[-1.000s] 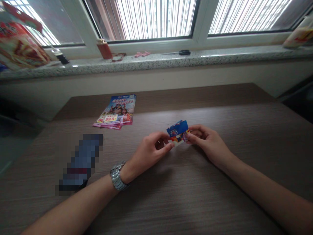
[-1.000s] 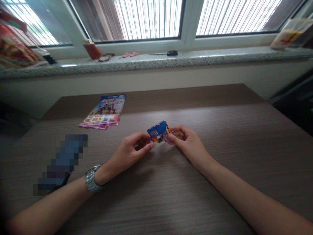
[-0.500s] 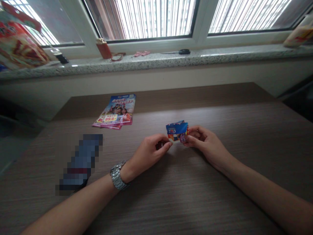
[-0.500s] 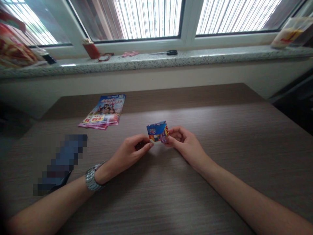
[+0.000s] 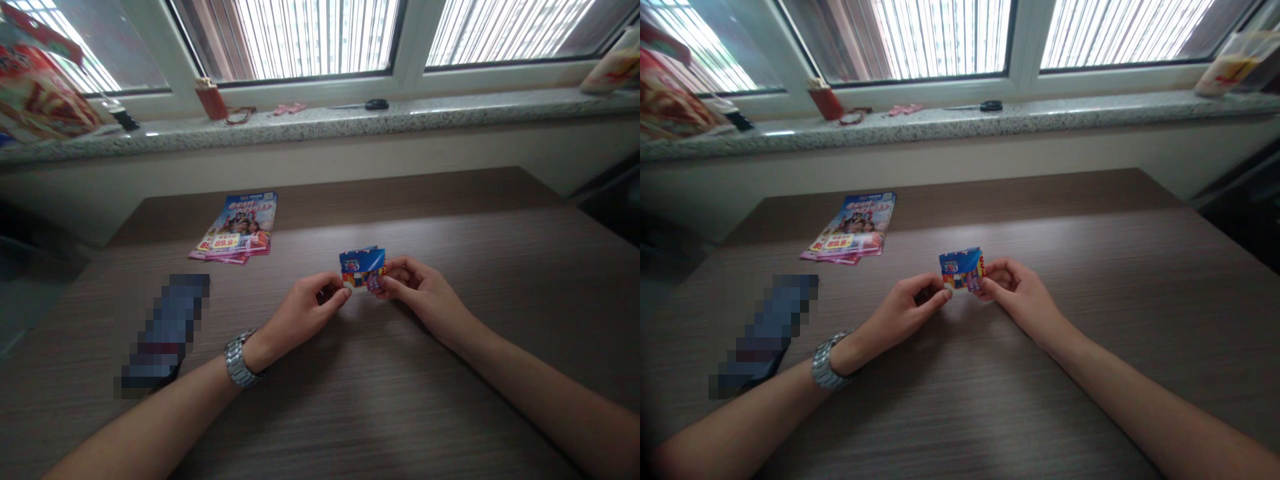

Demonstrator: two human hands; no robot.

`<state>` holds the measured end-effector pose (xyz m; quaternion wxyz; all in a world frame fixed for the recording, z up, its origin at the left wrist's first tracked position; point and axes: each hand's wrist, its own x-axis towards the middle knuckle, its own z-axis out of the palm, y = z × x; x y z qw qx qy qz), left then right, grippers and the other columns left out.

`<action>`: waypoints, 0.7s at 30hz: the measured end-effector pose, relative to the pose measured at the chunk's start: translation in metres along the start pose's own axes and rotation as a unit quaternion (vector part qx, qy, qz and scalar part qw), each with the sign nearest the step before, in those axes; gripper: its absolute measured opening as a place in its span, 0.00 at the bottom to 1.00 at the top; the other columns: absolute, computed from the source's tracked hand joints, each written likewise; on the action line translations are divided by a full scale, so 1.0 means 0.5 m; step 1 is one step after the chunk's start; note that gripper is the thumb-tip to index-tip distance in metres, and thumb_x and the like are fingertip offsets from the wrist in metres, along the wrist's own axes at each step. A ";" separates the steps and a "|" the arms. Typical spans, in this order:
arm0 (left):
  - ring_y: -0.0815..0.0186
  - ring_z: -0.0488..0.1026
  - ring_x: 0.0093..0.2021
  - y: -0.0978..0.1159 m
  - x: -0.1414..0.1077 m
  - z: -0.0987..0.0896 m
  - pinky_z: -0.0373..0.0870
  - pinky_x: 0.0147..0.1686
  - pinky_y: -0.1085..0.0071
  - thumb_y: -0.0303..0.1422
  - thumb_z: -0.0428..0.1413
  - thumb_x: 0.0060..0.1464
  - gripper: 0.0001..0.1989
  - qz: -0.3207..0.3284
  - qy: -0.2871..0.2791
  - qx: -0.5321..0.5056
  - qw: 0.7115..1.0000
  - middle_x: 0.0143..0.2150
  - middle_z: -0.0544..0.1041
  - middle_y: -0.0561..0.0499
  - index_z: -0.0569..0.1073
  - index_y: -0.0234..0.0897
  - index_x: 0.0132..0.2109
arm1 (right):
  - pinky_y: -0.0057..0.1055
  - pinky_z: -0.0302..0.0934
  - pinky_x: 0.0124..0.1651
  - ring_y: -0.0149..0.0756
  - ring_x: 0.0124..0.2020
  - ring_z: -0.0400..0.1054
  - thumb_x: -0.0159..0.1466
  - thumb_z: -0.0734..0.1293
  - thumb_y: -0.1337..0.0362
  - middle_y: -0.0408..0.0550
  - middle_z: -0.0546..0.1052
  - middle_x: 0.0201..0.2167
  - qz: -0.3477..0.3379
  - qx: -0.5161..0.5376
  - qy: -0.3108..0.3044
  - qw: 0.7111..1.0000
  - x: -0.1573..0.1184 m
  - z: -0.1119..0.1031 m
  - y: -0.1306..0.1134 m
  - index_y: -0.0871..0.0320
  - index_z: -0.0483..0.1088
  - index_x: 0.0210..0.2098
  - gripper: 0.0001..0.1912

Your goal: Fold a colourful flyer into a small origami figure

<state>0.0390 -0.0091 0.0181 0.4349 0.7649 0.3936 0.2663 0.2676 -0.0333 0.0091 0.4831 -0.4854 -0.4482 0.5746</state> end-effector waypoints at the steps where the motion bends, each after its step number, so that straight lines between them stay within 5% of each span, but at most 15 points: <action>1: 0.71 0.65 0.31 0.000 0.000 0.000 0.60 0.32 0.75 0.36 0.54 0.67 0.11 0.001 0.000 0.002 1.000 0.31 0.72 0.55 0.72 0.34 0.36 | 0.36 0.74 0.42 0.35 0.31 0.77 0.56 0.78 0.55 0.43 0.81 0.30 -0.001 -0.002 0.000 1.000 0.000 0.000 0.000 0.54 0.72 0.36 0.16; 21: 0.70 0.64 0.30 -0.001 -0.001 0.000 0.59 0.31 0.74 0.34 0.53 0.66 0.11 0.009 0.039 0.024 0.999 0.29 0.69 0.55 0.71 0.34 0.34 | 0.37 0.76 0.41 0.39 0.35 0.79 0.56 0.77 0.54 0.46 0.83 0.33 0.013 -0.014 -0.023 1.000 0.002 -0.001 0.010 0.55 0.69 0.46 0.23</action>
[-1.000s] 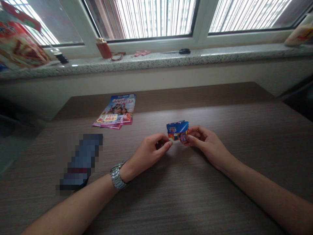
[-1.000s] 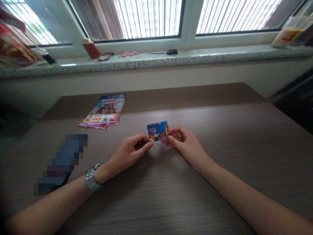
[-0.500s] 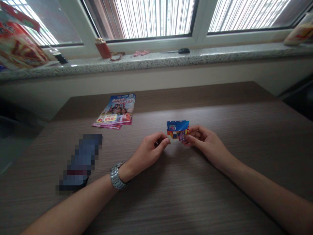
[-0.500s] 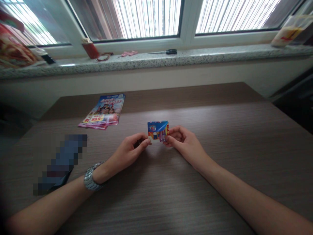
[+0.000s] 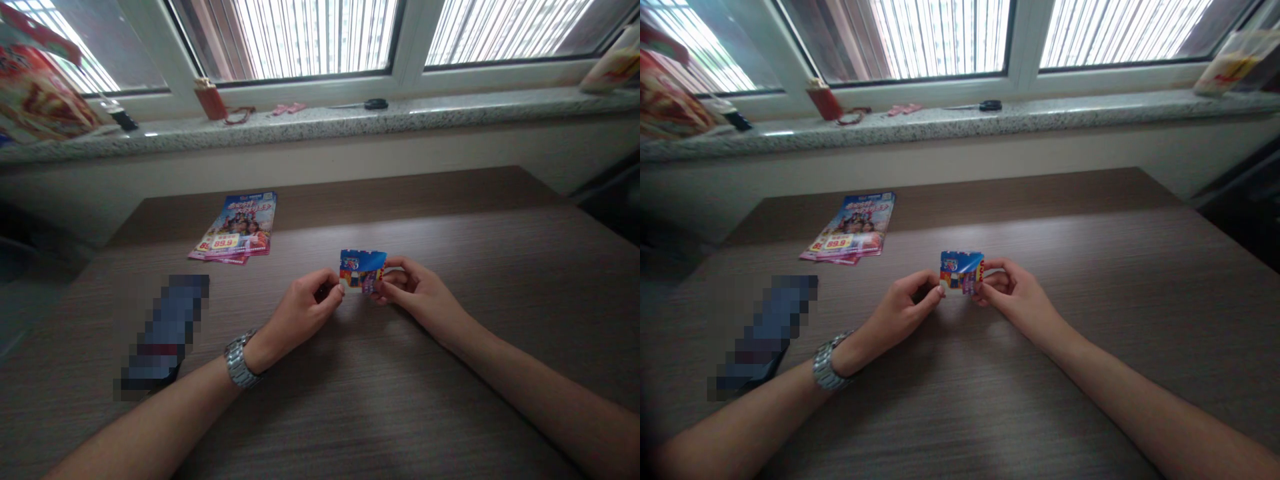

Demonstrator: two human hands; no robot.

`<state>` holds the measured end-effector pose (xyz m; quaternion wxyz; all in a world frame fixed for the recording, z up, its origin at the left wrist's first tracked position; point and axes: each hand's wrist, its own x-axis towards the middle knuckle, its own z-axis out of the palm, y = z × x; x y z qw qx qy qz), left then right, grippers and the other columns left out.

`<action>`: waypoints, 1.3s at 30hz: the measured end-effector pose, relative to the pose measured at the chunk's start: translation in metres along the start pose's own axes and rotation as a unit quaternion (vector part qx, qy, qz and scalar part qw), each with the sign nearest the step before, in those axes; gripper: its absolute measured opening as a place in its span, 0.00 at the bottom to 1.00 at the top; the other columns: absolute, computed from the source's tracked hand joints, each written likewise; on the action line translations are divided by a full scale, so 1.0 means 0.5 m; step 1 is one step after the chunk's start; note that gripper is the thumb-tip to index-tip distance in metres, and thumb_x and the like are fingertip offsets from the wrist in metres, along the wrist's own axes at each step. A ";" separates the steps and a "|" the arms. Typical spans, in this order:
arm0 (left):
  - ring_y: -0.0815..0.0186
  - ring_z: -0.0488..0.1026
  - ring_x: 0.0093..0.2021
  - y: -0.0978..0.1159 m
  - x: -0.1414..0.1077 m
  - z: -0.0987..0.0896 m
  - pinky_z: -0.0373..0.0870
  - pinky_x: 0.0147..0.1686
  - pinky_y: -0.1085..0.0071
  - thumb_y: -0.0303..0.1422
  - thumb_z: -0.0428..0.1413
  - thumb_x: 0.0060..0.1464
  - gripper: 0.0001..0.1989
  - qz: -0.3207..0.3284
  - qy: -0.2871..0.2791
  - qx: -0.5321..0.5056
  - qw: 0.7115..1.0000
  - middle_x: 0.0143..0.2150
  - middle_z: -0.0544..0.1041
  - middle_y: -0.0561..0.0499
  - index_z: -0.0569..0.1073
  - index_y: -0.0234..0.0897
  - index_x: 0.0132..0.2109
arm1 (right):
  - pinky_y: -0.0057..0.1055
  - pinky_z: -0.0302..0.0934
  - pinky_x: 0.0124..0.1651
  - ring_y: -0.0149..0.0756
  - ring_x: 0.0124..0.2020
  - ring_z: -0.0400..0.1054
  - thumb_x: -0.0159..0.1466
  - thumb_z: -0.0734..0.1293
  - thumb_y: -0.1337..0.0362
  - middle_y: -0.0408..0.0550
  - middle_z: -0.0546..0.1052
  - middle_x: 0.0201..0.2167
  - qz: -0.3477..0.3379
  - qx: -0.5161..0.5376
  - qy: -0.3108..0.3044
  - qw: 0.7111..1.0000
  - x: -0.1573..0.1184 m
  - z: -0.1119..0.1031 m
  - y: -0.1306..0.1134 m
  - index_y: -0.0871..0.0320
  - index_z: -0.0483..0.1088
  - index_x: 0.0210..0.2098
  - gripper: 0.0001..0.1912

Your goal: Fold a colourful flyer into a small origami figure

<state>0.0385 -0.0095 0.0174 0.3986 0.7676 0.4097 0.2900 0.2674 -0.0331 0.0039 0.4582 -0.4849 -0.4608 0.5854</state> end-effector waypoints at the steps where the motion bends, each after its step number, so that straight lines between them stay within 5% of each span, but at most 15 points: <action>1: 0.70 0.64 0.30 0.001 -0.001 0.001 0.60 0.31 0.74 0.34 0.53 0.66 0.11 0.003 0.002 0.003 1.000 0.29 0.69 0.55 0.71 0.34 0.35 | 0.36 0.76 0.41 0.39 0.35 0.79 0.57 0.77 0.54 0.47 0.83 0.33 0.001 -0.001 -0.003 1.000 0.000 0.000 -0.001 0.55 0.69 0.46 0.23; 11: 0.67 0.73 0.39 -0.009 -0.001 0.006 0.68 0.40 0.73 0.38 0.56 0.66 0.12 0.005 -0.010 -0.038 0.999 0.41 0.78 0.50 0.74 0.37 0.51 | 0.35 0.75 0.40 0.38 0.34 0.79 0.59 0.75 0.56 0.47 0.82 0.33 -0.013 -0.051 -0.031 0.998 -0.008 0.004 -0.003 0.56 0.71 0.47 0.20; 24: 0.66 0.72 0.36 -0.010 0.001 0.000 0.67 0.37 0.73 0.37 0.53 0.68 0.11 0.004 0.013 -0.015 1.000 0.39 0.78 0.50 0.75 0.36 0.48 | 0.41 0.74 0.47 0.43 0.45 0.77 0.63 0.72 0.54 0.51 0.80 0.47 -0.079 -0.162 -0.004 0.984 -0.012 -0.009 -0.012 0.52 0.68 0.57 0.25; 39: 0.65 0.70 0.36 -0.010 0.003 -0.003 0.63 0.37 0.71 0.34 0.52 0.67 0.09 0.014 0.030 0.048 0.998 0.37 0.76 0.50 0.74 0.35 0.43 | 0.38 0.71 0.49 0.41 0.47 0.73 0.68 0.68 0.53 0.51 0.74 0.52 -0.201 -0.270 0.010 0.942 -0.021 -0.012 -0.020 0.51 0.72 0.52 0.16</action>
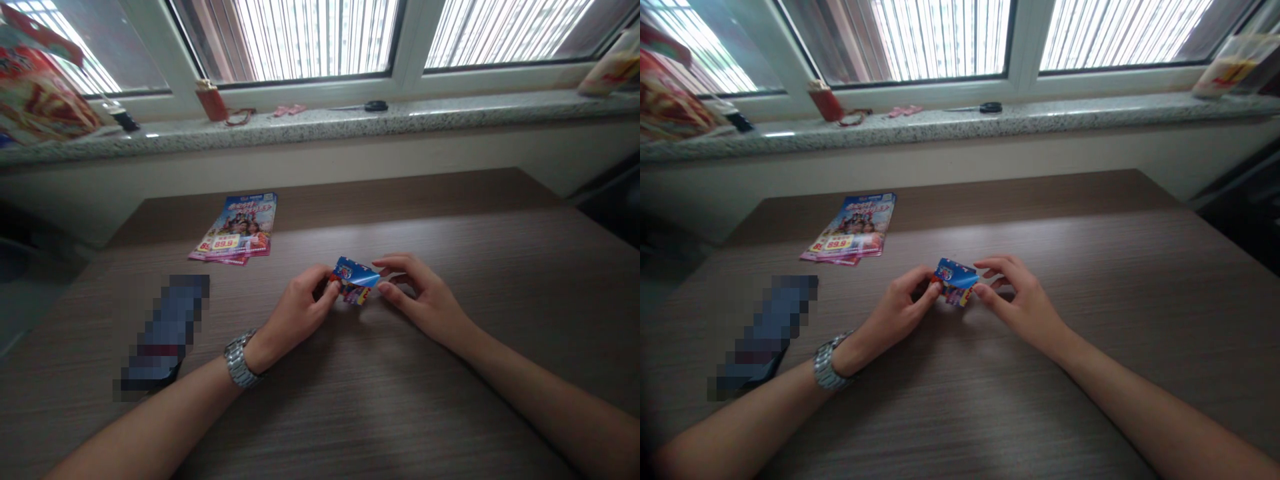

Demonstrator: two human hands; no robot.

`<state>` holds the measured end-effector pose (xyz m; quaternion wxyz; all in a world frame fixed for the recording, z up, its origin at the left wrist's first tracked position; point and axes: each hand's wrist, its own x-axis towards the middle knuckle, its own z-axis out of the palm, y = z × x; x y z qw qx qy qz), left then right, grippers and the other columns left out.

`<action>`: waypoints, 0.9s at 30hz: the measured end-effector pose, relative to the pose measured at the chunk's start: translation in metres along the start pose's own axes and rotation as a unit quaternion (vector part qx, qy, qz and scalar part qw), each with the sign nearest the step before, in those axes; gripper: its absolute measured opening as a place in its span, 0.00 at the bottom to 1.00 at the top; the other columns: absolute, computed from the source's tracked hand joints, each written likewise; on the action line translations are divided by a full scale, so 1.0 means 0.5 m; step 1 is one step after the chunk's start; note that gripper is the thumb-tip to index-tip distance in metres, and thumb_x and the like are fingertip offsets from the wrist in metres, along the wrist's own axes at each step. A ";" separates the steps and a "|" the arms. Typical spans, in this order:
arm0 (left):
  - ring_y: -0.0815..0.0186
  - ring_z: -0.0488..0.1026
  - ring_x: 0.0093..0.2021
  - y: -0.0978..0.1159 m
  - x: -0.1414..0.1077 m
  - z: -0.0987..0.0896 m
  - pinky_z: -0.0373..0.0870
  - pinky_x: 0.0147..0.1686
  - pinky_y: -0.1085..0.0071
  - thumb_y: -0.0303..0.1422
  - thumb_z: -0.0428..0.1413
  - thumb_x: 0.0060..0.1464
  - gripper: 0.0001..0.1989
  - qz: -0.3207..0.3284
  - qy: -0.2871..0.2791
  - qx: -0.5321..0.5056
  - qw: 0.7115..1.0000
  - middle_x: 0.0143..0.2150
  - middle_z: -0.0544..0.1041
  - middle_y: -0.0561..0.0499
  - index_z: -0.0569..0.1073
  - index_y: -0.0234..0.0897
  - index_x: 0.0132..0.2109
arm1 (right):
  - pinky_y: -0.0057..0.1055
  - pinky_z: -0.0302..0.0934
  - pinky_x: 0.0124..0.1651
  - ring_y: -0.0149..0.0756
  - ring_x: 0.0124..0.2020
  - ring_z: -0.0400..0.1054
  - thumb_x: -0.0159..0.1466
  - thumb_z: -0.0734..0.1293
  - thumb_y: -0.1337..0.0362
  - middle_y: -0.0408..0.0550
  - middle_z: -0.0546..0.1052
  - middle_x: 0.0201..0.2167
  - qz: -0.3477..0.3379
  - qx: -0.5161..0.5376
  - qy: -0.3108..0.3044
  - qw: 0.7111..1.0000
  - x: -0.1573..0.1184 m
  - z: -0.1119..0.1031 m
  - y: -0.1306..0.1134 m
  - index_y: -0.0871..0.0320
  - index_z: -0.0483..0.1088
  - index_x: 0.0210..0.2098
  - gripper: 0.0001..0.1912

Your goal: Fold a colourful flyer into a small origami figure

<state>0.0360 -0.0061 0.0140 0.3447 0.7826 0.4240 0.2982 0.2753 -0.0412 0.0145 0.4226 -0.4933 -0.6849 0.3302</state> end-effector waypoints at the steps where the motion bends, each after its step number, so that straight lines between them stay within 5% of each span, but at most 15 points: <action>1: 0.65 0.70 0.36 0.001 0.000 0.000 0.63 0.37 0.71 0.33 0.52 0.67 0.08 0.000 -0.001 0.001 1.000 0.37 0.76 0.50 0.74 0.35 0.43 | 0.38 0.71 0.49 0.41 0.47 0.73 0.68 0.69 0.54 0.51 0.73 0.53 -0.008 -0.007 -0.004 1.000 0.000 0.001 -0.001 0.50 0.72 0.52 0.15; 7: 0.66 0.70 0.36 0.007 -0.003 0.001 0.64 0.36 0.71 0.33 0.52 0.66 0.08 0.000 -0.016 0.008 1.000 0.37 0.77 0.50 0.75 0.35 0.42 | 0.38 0.68 0.48 0.43 0.48 0.71 0.68 0.68 0.58 0.50 0.75 0.49 -0.034 -0.037 -0.012 0.999 0.002 0.004 0.005 0.51 0.74 0.46 0.09; 15: 0.67 0.69 0.34 0.006 -0.006 0.003 0.65 0.34 0.71 0.33 0.53 0.66 0.07 0.013 -0.019 0.048 0.999 0.35 0.75 0.51 0.74 0.35 0.42 | 0.35 0.67 0.39 0.38 0.35 0.72 0.67 0.68 0.60 0.45 0.79 0.36 0.039 -0.028 -0.027 0.998 -0.001 0.003 0.007 0.53 0.74 0.44 0.07; 21: 0.62 0.72 0.49 0.005 -0.007 0.001 0.72 0.50 0.64 0.31 0.59 0.63 0.22 0.060 0.037 0.066 0.995 0.54 0.72 0.45 0.66 0.40 0.61 | 0.34 0.67 0.38 0.38 0.35 0.73 0.67 0.68 0.58 0.46 0.79 0.35 0.056 -0.014 -0.038 0.998 0.003 0.003 0.010 0.53 0.75 0.44 0.09; 24: 0.58 0.69 0.58 0.002 -0.004 0.000 0.69 0.58 0.59 0.30 0.60 0.62 0.23 0.119 0.024 0.090 0.989 0.59 0.69 0.44 0.67 0.43 0.62 | 0.34 0.67 0.37 0.38 0.34 0.73 0.67 0.67 0.57 0.45 0.79 0.34 0.054 -0.017 -0.049 0.997 0.004 0.002 0.007 0.53 0.75 0.45 0.10; 27: 0.58 0.71 0.57 -0.003 -0.003 0.002 0.70 0.57 0.58 0.29 0.59 0.62 0.18 0.134 0.000 0.110 0.985 0.57 0.72 0.45 0.70 0.42 0.59 | 0.33 0.67 0.36 0.38 0.33 0.72 0.67 0.67 0.57 0.45 0.79 0.33 0.046 -0.033 -0.056 0.997 0.004 0.002 0.005 0.53 0.76 0.46 0.11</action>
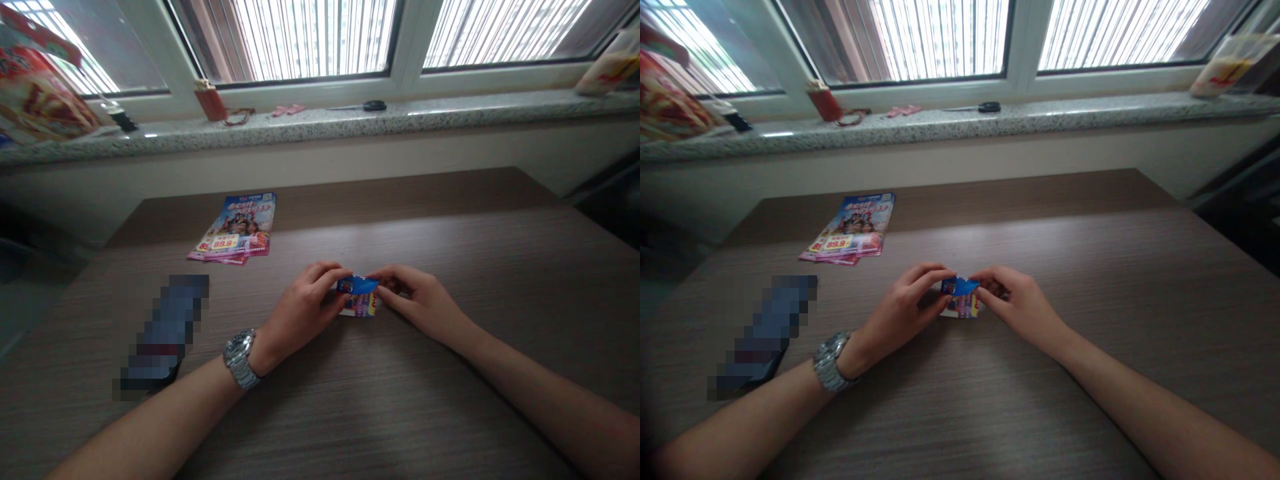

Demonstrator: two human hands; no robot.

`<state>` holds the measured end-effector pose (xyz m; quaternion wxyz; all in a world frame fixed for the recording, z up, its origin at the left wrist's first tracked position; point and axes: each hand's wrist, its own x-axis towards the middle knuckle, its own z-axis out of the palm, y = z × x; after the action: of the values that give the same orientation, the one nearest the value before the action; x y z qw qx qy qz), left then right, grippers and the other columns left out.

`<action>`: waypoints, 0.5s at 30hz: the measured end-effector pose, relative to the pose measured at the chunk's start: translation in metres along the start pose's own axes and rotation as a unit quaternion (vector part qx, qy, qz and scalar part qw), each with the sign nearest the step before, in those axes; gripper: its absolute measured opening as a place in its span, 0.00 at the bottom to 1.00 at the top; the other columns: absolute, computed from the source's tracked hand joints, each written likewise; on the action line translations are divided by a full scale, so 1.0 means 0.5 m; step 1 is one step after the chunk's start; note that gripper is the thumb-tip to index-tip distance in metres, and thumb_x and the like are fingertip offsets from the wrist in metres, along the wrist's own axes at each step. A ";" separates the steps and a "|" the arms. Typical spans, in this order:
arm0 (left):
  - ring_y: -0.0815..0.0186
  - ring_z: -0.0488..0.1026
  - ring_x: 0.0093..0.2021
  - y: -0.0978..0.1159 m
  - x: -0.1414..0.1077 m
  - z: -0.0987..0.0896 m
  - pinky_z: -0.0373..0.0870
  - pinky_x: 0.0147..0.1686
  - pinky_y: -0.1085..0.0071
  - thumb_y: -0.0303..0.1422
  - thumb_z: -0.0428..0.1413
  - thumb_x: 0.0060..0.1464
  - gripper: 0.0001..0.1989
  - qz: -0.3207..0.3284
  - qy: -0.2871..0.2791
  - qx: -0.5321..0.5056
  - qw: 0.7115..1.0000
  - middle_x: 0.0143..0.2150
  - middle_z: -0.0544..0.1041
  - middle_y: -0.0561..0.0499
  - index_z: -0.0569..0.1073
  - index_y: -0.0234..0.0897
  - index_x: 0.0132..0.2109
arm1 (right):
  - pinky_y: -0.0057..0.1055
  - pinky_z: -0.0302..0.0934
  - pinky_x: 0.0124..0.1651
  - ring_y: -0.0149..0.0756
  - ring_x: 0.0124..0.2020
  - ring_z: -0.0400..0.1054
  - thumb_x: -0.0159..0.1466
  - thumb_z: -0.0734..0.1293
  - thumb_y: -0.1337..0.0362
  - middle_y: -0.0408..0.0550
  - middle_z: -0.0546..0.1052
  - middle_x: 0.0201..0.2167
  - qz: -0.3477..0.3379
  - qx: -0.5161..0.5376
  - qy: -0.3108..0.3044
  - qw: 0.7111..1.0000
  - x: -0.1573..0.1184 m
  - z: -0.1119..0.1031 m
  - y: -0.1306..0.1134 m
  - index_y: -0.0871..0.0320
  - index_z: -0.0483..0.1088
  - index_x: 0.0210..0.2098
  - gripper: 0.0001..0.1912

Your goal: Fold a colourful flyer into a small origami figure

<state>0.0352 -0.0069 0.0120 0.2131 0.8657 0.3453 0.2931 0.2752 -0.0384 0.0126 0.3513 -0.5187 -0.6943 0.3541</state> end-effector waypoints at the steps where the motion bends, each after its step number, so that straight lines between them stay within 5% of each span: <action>1: 0.58 0.71 0.55 -0.001 0.000 0.001 0.71 0.56 0.59 0.29 0.59 0.62 0.17 -0.003 -0.006 0.003 1.000 0.56 0.73 0.45 0.71 0.42 0.58 | 0.34 0.67 0.36 0.38 0.33 0.72 0.68 0.67 0.56 0.46 0.79 0.33 -0.002 -0.005 -0.001 1.000 0.000 0.000 0.000 0.53 0.76 0.46 0.11; 15: 0.58 0.71 0.45 0.004 0.000 -0.005 0.68 0.47 0.61 0.35 0.60 0.62 0.08 -0.042 -0.038 0.079 0.995 0.45 0.76 0.46 0.75 0.39 0.47 | 0.34 0.67 0.38 0.37 0.35 0.71 0.68 0.68 0.60 0.48 0.74 0.40 -0.066 -0.074 0.034 0.994 0.000 0.006 0.008 0.53 0.72 0.54 0.15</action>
<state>0.0346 -0.0078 0.0151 0.1692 0.8751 0.3952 0.2225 0.2742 -0.0379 0.0076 0.3576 -0.5082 -0.7392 0.2597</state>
